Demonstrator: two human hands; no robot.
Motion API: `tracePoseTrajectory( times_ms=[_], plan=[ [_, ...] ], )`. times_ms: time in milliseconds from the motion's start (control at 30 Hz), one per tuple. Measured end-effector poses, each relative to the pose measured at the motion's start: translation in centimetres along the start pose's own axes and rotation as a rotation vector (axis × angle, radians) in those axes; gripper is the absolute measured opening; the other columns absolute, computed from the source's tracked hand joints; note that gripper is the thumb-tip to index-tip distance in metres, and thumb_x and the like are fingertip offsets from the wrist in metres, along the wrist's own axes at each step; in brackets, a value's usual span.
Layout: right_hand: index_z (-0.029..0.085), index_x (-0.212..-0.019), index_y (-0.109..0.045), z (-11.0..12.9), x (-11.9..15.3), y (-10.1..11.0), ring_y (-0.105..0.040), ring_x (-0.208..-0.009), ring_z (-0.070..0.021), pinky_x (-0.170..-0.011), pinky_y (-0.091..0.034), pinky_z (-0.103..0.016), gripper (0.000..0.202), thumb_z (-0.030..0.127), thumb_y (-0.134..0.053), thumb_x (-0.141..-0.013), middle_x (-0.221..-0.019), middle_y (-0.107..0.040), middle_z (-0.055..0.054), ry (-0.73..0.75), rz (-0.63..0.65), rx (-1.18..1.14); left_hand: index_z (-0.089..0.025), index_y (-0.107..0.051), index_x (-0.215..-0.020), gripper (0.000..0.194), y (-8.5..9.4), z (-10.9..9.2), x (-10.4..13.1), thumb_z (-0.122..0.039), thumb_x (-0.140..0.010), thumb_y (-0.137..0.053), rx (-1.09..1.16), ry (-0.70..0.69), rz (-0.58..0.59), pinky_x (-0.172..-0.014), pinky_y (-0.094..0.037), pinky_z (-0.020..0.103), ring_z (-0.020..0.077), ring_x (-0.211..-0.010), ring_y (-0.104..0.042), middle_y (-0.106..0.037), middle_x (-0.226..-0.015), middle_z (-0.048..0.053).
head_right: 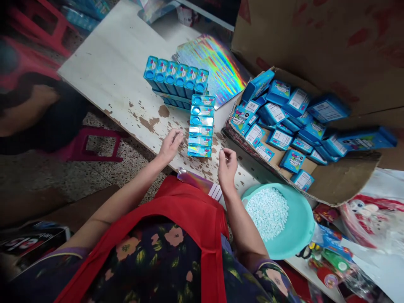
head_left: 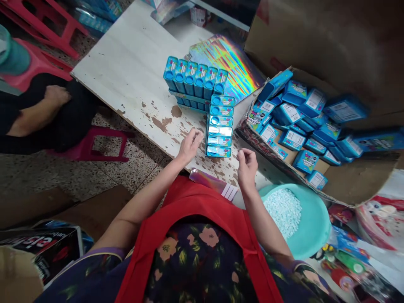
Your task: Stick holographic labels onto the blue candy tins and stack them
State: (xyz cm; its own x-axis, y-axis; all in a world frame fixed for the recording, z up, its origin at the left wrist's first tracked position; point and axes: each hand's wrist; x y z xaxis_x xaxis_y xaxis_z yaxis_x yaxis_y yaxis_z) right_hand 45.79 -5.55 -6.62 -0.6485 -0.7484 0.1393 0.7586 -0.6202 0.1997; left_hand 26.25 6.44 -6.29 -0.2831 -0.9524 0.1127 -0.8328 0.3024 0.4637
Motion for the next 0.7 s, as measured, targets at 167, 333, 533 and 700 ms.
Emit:
tracePoseTrajectory(
  times_ms=[167,333,533,700],
  plan=[
    [0.017,-0.095,-0.062,-5.7,5.2,3.5,-0.057,-0.086,-0.0188,-0.081,-0.048,-0.037,0.027,0.039,-0.049,-0.089,-0.093,-0.062,-0.007,-0.018,0.147,0.329,-0.017,-0.062,-0.084,0.022,-3.4,3.0,5.2,-0.028,-0.093,-0.045,-0.332,-0.007,0.301,-0.079,-0.045,0.03,0.0184,-0.084,-0.059,-0.065,-0.085,0.005],
    [0.019,-0.11,-0.067,-9.6,8.1,4.1,-0.053,-0.103,-0.0265,-0.093,-0.047,-0.044,0.029,0.029,-0.049,-0.09,-0.107,-0.06,-0.013,0.168,0.413,0.776,-0.019,-0.068,-0.097,0.025,-9.0,5.0,7.9,-0.031,-0.093,-0.047,-0.568,-0.28,0.803,-0.094,-0.04,0.035,0.0224,-0.105,-0.058,-0.069,-0.105,0.007],
    [0.02,-0.125,-0.06,-10.7,9.2,4.5,-0.053,-0.111,-0.0265,-0.095,-0.049,-0.041,0.038,0.022,-0.05,-0.089,-0.121,-0.058,-0.013,0.255,0.662,0.924,-0.018,-0.07,-0.092,0.032,-10.6,4.7,7.0,-0.03,-0.093,-0.039,-0.724,-0.122,0.874,-0.081,-0.041,0.031,0.0218,-0.092,-0.064,-0.072,-0.098,0.007],
    [0.02,-0.103,-0.067,-10.5,9.2,5.6,-0.053,-0.111,-0.027,-0.094,-0.048,-0.042,0.02,0.023,-0.055,-0.087,-0.126,-0.056,-0.013,0.305,0.674,0.944,-0.018,-0.07,-0.092,0.034,-10.9,4.8,6.9,-0.029,-0.092,-0.038,-0.716,-0.085,0.864,-0.082,-0.04,0.033,0.0238,-0.093,-0.064,-0.072,-0.099,0.008]
  ],
)
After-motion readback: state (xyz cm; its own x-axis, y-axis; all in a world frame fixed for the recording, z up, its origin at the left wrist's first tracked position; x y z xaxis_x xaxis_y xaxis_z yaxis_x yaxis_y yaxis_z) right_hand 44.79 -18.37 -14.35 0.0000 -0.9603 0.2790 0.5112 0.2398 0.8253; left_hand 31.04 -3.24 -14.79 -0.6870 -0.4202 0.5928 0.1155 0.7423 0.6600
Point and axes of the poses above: each hand's wrist, its own x-axis away from the middle knuckle, its own y-axis out of the back of the hand, z = x × y
